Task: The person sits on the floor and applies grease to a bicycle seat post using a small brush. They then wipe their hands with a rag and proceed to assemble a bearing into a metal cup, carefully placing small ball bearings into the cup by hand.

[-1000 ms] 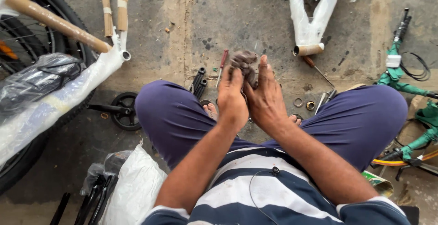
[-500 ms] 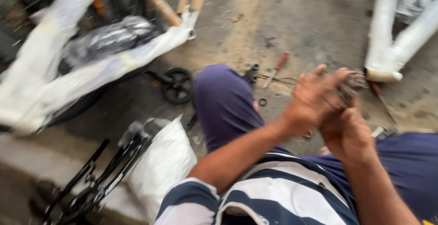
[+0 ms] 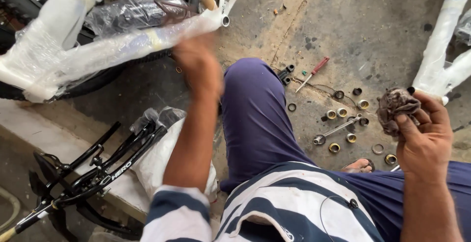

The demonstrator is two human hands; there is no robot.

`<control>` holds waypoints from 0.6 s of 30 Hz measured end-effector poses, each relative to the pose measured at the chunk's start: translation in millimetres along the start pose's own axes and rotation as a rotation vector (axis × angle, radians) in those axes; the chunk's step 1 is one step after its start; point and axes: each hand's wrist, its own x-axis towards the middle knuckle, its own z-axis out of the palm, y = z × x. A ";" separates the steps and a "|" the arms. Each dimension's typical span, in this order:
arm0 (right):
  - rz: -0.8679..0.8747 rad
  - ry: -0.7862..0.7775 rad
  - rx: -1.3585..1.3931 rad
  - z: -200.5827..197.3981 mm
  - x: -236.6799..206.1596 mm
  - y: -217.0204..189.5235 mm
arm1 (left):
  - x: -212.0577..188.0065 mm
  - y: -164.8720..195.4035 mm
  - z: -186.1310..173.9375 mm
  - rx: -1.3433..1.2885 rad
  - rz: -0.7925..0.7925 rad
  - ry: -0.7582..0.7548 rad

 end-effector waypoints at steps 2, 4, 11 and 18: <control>-0.022 -0.022 -0.023 15.2 3.0 0.7 | -4.1 13.2 2.8 -0.265 -0.082 -0.076; -0.017 -0.027 -0.107 26.0 4.6 4.1 | -41.8 19.7 10.6 -0.364 -0.257 -0.401; 0.138 -0.006 -0.096 17.1 0.5 11.3 | -30.2 -0.7 -24.4 0.144 -0.117 -0.388; 0.199 -0.063 0.093 68.9 22.3 1.6 | -100.6 -24.1 41.0 -0.331 -0.433 -0.622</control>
